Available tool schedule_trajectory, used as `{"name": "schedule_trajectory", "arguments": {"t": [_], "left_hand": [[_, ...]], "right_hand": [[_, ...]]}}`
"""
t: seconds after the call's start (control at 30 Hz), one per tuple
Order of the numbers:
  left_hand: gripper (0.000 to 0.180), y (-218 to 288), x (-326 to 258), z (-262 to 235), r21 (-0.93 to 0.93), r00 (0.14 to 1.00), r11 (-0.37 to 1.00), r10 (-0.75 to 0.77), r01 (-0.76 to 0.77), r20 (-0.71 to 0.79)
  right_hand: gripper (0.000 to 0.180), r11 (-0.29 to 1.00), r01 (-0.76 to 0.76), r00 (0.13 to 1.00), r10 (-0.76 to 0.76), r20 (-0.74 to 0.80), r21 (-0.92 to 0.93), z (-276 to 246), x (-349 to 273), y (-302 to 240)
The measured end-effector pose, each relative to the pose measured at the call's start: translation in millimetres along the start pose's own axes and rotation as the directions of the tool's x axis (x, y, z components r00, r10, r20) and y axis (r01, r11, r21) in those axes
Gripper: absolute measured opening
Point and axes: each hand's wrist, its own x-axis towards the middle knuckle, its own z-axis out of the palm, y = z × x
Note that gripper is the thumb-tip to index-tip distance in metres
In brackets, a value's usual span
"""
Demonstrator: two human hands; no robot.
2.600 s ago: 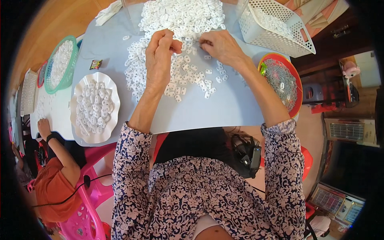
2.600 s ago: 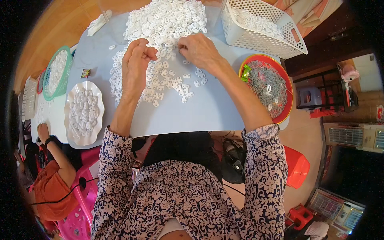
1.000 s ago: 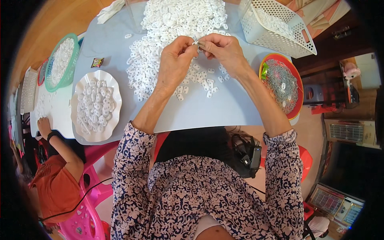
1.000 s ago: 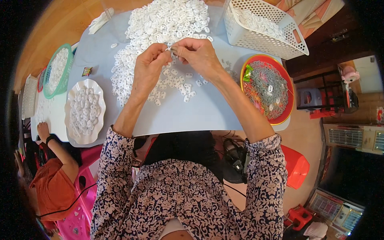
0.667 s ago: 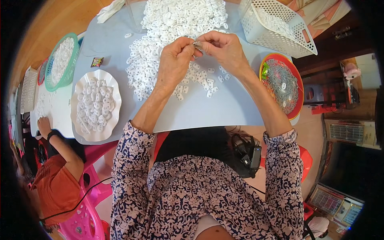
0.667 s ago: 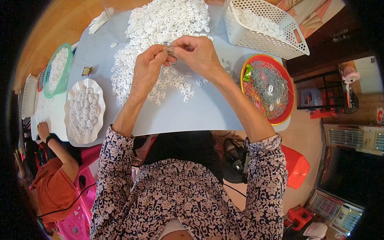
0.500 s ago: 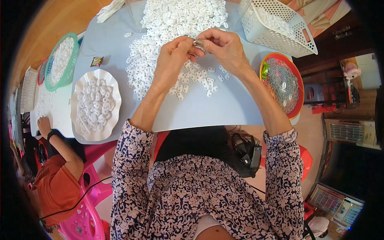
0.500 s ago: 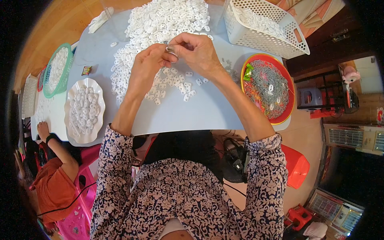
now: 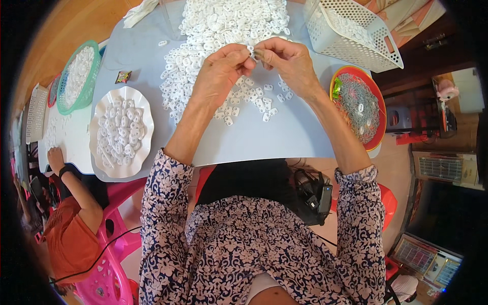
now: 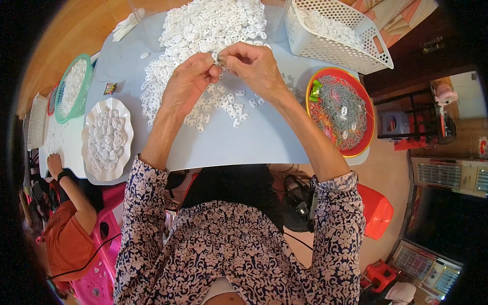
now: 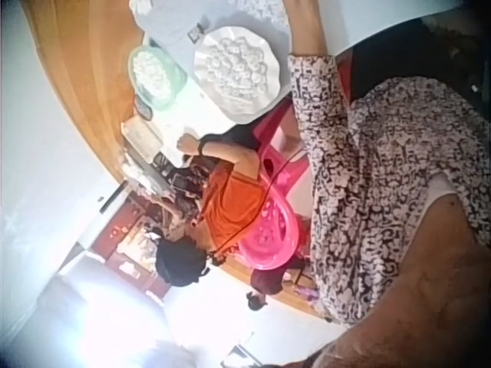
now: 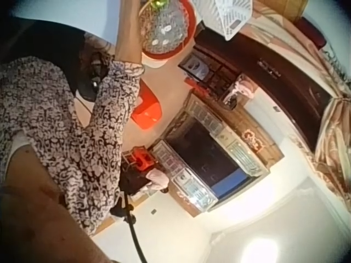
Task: Assembling small white plastic button or fastener components by hand at a table.
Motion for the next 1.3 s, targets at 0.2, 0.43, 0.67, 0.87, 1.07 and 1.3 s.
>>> {"name": "schedule_trajectory", "arguments": {"t": [0.2,0.43,0.67,0.87,1.07,1.3], "left_hand": [[0.014,-4,-2,8,0.163,0.990,0.982,0.109,-0.094,-0.087],[0.013,8,-3,5,0.365,0.987,0.920,0.158,-0.144,-0.008],[0.015,3,-2,5,0.333,0.986,0.934,0.157,-0.128,-0.062],[0.019,3,-6,8,0.439,0.976,0.886,0.202,-0.149,-0.076],[0.020,7,-4,7,0.529,0.981,0.834,0.194,-0.156,-0.018],[0.022,7,-5,7,0.494,0.969,0.849,0.242,-0.188,-0.048]], "right_hand": [[0.014,0.996,-0.054,0.996,0.049,-0.072,-0.073,6,1,-6],[0.015,0.944,-0.109,0.994,0.101,-0.043,-0.311,8,14,-31],[0.016,0.964,-0.101,0.995,0.094,-0.039,-0.248,3,13,-13],[0.012,0.949,-0.053,0.999,0.047,-0.027,-0.311,6,13,-13],[0.011,0.932,-0.048,0.999,0.042,-0.024,-0.359,6,15,-21],[0.010,0.965,-0.074,0.995,0.087,0.040,-0.252,6,17,-21]]}}
